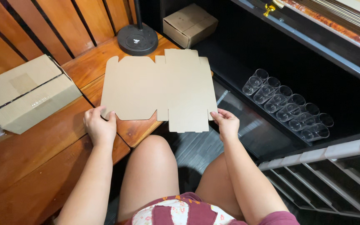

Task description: The person picks up flat, pre-cut cardboard pieces from a wooden surface and stacks them onto a shelf. They repeat this process multiple times, handling the cardboard by hand and placing it in a neat pile.

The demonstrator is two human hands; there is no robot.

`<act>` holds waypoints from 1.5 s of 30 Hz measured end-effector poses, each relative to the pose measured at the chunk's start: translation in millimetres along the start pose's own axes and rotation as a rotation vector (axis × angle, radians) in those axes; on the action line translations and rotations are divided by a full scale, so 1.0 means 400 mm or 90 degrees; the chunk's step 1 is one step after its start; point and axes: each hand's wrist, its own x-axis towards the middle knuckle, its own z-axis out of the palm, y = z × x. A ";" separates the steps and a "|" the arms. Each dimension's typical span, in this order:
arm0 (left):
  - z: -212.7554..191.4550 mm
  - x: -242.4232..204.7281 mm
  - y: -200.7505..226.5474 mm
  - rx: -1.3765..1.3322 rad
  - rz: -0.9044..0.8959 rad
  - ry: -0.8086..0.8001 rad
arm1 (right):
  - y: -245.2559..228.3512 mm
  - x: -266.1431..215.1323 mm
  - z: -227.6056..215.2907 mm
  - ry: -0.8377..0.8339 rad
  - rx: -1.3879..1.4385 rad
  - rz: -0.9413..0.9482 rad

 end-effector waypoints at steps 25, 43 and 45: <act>0.000 0.003 0.007 0.080 -0.024 -0.051 | -0.023 -0.045 0.010 0.068 -0.214 -0.162; -0.076 0.074 0.001 -0.156 -0.334 -0.187 | -0.014 -0.060 -0.001 -0.099 0.025 -0.069; -0.095 0.073 0.037 -0.260 -0.355 -0.160 | 0.002 -0.046 -0.006 -0.098 0.050 -0.055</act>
